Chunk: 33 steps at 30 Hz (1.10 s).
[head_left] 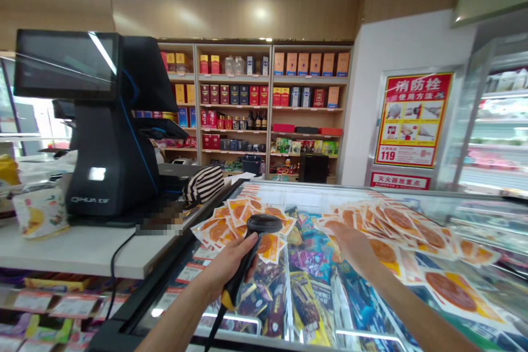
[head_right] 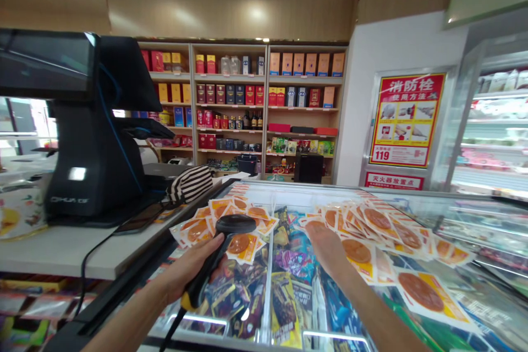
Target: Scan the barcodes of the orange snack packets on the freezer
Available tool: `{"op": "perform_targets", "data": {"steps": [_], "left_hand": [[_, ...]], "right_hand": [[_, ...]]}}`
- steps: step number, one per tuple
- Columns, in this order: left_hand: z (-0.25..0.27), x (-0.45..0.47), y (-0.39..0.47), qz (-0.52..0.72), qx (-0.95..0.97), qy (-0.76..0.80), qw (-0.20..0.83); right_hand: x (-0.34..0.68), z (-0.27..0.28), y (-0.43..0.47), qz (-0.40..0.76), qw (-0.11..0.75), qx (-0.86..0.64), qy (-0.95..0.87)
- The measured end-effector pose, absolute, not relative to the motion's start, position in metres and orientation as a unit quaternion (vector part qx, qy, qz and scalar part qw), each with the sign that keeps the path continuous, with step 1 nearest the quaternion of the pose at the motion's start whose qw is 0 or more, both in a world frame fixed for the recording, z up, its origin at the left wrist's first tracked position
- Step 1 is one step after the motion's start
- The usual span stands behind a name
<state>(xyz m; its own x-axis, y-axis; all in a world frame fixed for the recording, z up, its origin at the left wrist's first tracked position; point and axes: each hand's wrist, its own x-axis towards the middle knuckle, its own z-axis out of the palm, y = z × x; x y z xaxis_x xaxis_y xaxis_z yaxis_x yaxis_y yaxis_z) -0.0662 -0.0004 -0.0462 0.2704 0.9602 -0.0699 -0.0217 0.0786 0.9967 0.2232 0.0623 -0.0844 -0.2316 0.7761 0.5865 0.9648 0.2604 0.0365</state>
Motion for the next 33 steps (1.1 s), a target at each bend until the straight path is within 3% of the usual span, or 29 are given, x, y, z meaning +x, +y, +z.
{"op": "perform_targets", "data": {"steps": [6,13,18,22,28,33], "left_hand": [[-0.049,-0.07,0.0,0.408,0.539,0.439,0.592],[-0.045,-0.084,-0.004,0.426,0.52,0.449,0.589],[-0.046,-0.098,-0.006,0.439,0.529,0.46,0.562],[-0.046,-0.102,-0.007,0.453,0.511,0.46,0.568],[-0.043,-0.103,-0.013,0.469,0.507,0.462,0.557],[-0.041,-0.104,-0.014,0.472,0.494,0.471,0.558]], "right_hand": [[0.222,-0.097,0.059,-0.135,0.235,-0.601,-0.752],[0.239,-0.102,0.072,-0.192,0.132,-0.657,-0.717],[0.207,-0.09,0.067,-0.212,0.18,-0.616,-0.737],[0.155,-0.087,0.059,-0.098,0.226,-0.521,-0.817],[0.091,-0.104,0.062,-0.002,0.188,-0.486,-0.853],[0.067,-0.107,0.059,-0.034,0.19,-0.52,-0.832]]}}
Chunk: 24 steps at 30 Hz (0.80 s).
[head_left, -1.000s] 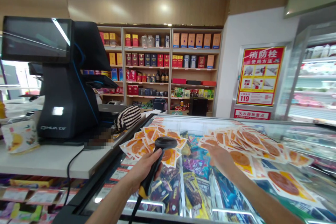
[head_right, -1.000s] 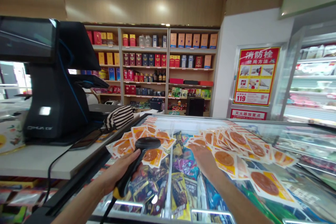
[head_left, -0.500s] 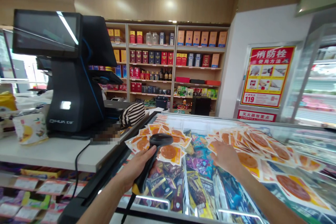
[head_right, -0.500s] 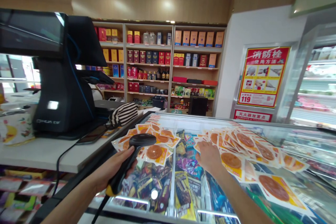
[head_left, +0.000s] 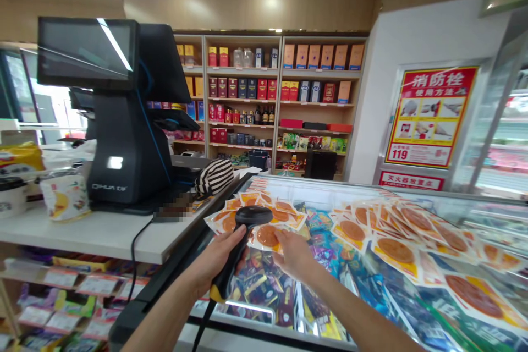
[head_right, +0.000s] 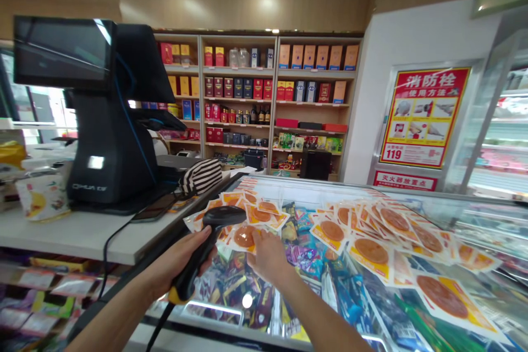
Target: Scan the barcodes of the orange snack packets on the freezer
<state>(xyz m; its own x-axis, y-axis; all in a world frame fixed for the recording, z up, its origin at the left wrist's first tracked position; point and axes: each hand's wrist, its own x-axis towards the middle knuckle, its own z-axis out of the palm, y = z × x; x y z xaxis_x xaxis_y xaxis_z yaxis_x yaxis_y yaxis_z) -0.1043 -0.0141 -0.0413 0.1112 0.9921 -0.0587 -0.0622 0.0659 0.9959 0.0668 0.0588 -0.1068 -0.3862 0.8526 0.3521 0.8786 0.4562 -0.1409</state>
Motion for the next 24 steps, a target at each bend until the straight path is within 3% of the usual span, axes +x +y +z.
{"op": "perform_targets", "data": {"steps": [13,20,24], "left_hand": [[-0.034,-0.085,-0.014,0.471,0.501,0.456,0.565],[-0.023,-0.075,-0.018,0.455,0.522,0.45,0.563],[-0.018,-0.07,-0.019,0.452,0.522,0.444,0.571]], "right_hand": [[0.084,-0.095,0.054,-0.011,0.177,-0.451,-0.875],[0.118,-0.084,0.068,0.025,0.4,-0.533,-0.745],[0.163,-0.087,0.09,0.117,0.488,-0.56,-0.659]]}}
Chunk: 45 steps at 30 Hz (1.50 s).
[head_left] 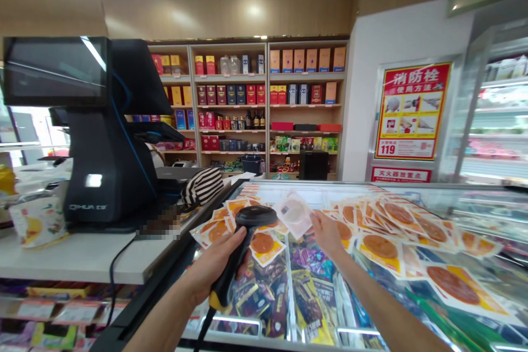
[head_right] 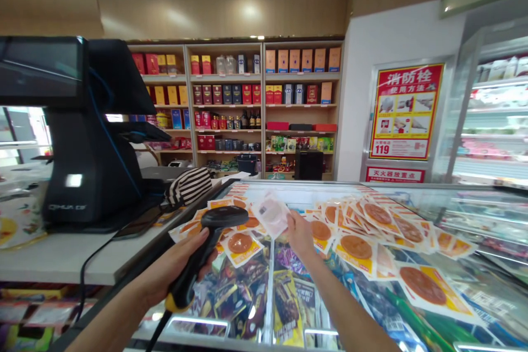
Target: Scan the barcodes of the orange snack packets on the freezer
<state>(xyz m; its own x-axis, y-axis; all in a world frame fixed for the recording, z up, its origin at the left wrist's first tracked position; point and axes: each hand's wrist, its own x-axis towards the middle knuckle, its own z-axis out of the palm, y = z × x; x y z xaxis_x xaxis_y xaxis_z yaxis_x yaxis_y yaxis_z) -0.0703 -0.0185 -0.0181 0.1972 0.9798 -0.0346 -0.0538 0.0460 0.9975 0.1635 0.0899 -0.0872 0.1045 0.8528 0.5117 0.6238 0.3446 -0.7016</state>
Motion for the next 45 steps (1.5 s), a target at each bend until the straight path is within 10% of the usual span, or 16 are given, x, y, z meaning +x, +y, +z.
{"op": "perform_targets", "data": {"steps": [26,36,45], "left_hand": [[-0.02,-0.011,0.005,0.372,0.552,0.36,0.654],[-0.019,-0.008,0.018,0.404,0.534,0.432,0.604],[-0.023,-0.027,0.023,0.408,0.525,0.438,0.604]], "right_hand": [[0.282,-0.098,0.074,0.075,0.565,-0.641,-0.515],[0.288,-0.089,0.066,-0.211,0.383,-0.659,-0.612],[0.256,-0.103,0.056,-0.196,0.119,-0.692,-0.685]]}}
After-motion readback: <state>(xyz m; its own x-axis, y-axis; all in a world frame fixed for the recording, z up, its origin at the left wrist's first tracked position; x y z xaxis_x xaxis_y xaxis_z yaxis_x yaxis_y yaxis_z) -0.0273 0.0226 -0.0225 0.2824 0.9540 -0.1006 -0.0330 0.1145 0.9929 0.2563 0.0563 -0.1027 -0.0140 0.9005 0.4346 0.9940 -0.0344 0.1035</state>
